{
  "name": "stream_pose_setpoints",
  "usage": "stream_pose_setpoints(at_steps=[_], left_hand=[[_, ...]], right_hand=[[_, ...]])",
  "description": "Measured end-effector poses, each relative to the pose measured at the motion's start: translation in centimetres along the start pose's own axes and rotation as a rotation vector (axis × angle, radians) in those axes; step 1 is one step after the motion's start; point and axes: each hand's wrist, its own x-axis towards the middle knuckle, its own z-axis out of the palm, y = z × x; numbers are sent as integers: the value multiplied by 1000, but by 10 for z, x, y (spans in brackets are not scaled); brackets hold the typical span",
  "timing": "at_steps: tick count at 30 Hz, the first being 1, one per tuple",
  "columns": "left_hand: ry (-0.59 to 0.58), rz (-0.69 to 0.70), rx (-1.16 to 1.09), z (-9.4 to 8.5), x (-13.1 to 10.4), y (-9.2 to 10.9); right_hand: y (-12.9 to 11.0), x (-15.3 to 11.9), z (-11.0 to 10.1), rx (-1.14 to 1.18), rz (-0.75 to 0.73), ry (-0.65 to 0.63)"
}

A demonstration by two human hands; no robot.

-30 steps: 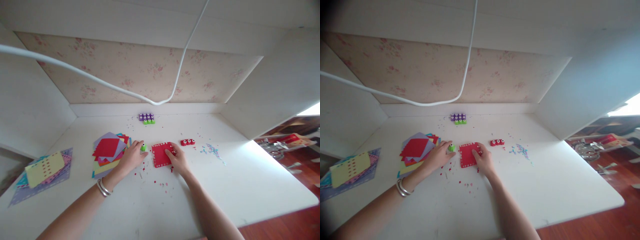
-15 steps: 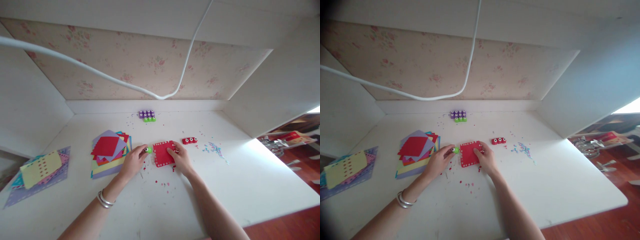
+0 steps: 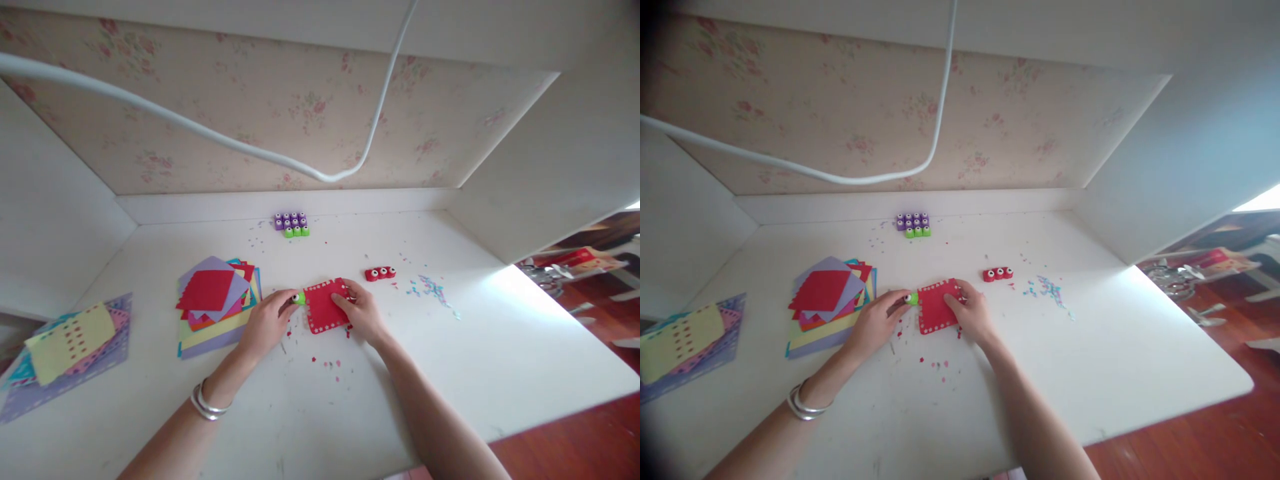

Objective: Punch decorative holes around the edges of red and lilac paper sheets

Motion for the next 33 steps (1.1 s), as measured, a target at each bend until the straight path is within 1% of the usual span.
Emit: stream_pose_setpoints(at_steps=[5, 12, 24, 33], left_hand=[[9, 31, 24, 0, 1, 1], [16, 68, 18, 1, 0, 1], [18, 109, 37, 1, 1, 0], [38, 132, 81, 6, 1, -4]], right_hand=[[-5, -1, 0, -16, -30, 6], [-6, -2, 0, -131, -47, 86], [-7, -3, 2, -88, -17, 57], [1, -1, 2, -251, -28, 19]])
